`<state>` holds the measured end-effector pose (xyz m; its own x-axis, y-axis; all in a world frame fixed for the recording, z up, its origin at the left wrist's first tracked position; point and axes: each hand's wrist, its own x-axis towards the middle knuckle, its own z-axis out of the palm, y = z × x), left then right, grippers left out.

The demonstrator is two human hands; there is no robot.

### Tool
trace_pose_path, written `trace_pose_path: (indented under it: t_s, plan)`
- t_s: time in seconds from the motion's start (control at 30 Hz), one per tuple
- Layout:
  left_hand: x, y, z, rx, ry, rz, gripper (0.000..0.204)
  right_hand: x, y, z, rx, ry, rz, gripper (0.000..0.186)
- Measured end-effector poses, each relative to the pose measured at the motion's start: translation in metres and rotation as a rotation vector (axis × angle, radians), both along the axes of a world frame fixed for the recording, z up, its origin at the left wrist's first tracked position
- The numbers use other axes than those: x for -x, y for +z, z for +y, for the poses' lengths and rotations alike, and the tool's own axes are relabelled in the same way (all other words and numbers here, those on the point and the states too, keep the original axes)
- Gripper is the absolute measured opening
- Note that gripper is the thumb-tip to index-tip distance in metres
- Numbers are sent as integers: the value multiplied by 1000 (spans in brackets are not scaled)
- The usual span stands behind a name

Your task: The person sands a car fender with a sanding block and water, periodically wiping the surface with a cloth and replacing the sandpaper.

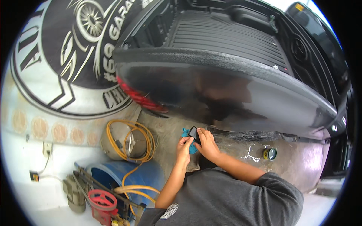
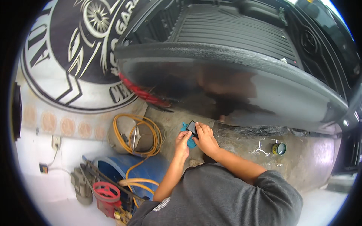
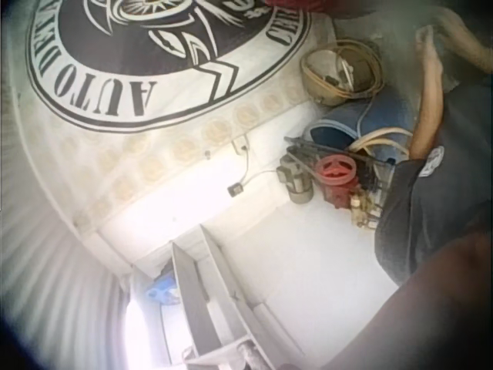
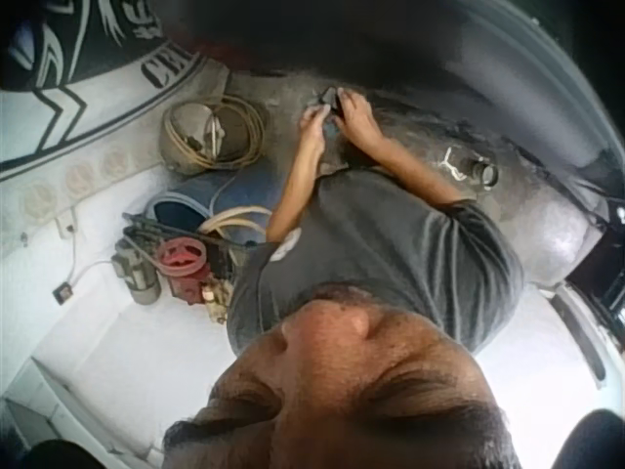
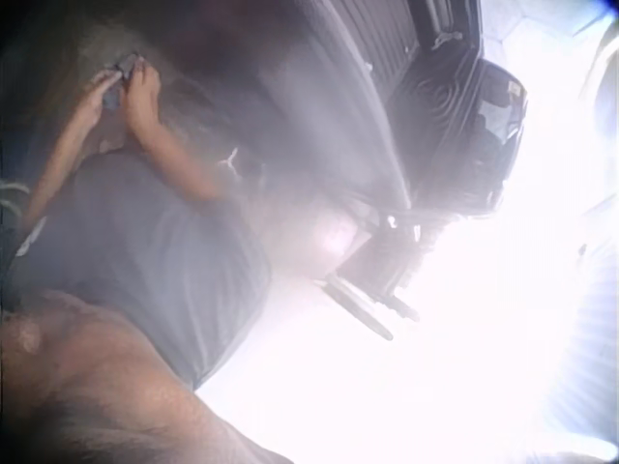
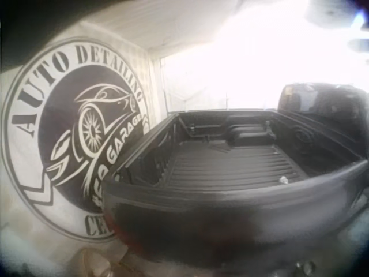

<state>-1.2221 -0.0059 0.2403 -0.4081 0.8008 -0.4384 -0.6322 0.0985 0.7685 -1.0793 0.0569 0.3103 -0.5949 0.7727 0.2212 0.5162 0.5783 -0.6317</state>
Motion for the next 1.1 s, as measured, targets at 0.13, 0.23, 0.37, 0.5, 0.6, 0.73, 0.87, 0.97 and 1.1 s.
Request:
trace_pose_path:
  t_s: [0.13,0.23,0.37,0.5,0.6,0.73,0.87,0.97,1.1]
  plan:
    - [-15,19,40,-91,-361,7,18,-38,-3,3,59,-244,132,68]
    - [-18,51,72,-50,-615,-137,34,-75,13,-3,134,-399,330,69]
    - [-50,117,126,-171,-1059,6,58,-144,-52,-28,442,-997,674,64]
    - [-113,225,192,-652,-1323,823,59,-180,-148,-45,780,-1432,1146,60]
    - [-169,292,232,-1178,-1280,1269,67,-176,-195,-31,537,-1577,1411,59]
    - [-228,345,238,-1465,-1287,2007,71,-150,-178,11,528,-1674,1544,57]
    - [-242,327,260,-1667,-1372,2518,58,-118,-185,52,344,-1798,1688,54]
    - [-241,291,282,-2186,-1234,2632,52,-92,-193,69,151,-1872,1648,55]
    - [-249,282,287,-2127,-1453,2562,52,-74,-171,105,-222,-1718,1708,50]
